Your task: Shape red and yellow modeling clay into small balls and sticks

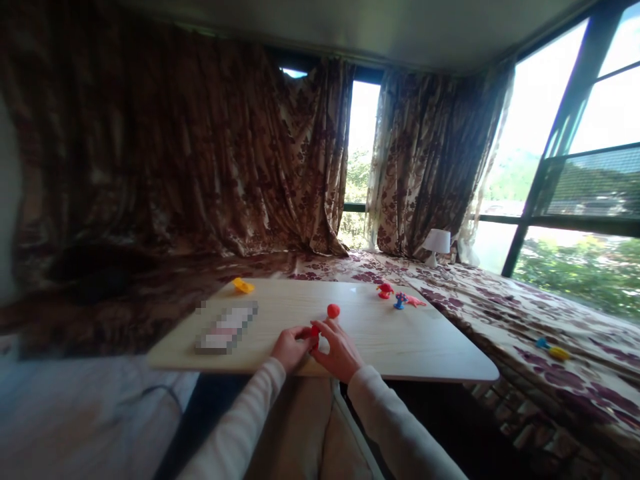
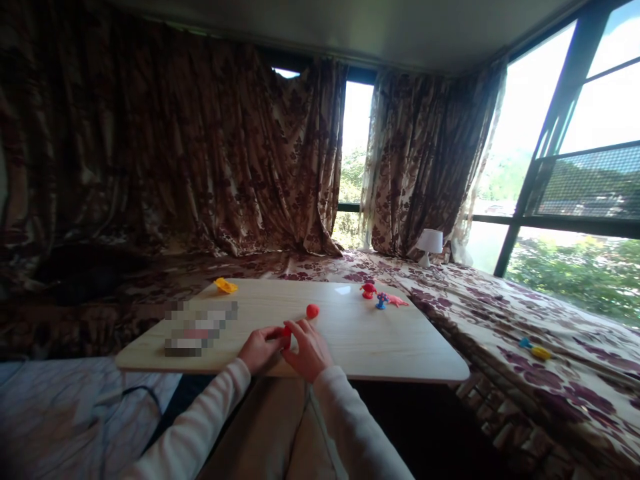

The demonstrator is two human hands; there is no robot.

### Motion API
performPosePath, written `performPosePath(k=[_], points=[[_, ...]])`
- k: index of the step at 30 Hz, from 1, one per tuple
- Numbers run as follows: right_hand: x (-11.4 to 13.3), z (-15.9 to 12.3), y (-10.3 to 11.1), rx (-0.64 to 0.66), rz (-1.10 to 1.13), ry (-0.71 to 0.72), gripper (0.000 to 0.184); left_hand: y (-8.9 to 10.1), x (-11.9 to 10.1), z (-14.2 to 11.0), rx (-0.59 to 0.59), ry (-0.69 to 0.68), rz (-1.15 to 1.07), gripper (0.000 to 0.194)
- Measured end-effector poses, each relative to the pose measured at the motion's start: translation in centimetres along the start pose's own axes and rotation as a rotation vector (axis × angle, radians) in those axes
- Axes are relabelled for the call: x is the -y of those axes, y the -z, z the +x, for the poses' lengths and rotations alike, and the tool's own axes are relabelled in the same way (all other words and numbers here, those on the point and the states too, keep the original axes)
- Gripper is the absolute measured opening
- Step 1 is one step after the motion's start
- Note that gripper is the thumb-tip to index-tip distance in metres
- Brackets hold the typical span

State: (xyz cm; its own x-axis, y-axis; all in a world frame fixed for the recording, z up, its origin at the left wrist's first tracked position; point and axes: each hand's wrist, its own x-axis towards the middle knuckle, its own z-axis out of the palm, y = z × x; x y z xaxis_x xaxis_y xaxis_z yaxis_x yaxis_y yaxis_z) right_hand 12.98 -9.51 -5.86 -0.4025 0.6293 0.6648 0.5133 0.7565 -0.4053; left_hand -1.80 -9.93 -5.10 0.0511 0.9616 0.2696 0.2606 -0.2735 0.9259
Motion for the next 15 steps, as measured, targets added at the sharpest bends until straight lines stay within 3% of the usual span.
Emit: performPosePath(k=[3, 6, 8, 12, 15], points=[[0.3, 0.2, 0.2, 0.004, -0.004, -0.002, 0.044, 0.0, 0.4, 0.2, 0.023, 0.004, -0.037, 0.043], [-0.3, 0.1, 1.0, 0.051, 0.015, -0.061, 0.066, 0.6, 0.3, 0.6, 0.067, 0.010, -0.001, 0.043], [-1.2, -0.2, 1.7, 0.069, 0.007, -0.129, 0.075, 1.1, -0.1, 1.0, 0.100, 0.007, 0.144, 0.037], [-3.1, -1.3, 2.6, 0.063, -0.139, -0.229, 0.040, 2.1, -1.1, 1.6, 0.171, -0.045, 0.656, 0.023], [-3.5, -1.7, 2.5, 0.056, -0.212, -0.235, 0.026, 2.9, -1.3, 1.6, 0.166, -0.069, 0.797, 0.033]])
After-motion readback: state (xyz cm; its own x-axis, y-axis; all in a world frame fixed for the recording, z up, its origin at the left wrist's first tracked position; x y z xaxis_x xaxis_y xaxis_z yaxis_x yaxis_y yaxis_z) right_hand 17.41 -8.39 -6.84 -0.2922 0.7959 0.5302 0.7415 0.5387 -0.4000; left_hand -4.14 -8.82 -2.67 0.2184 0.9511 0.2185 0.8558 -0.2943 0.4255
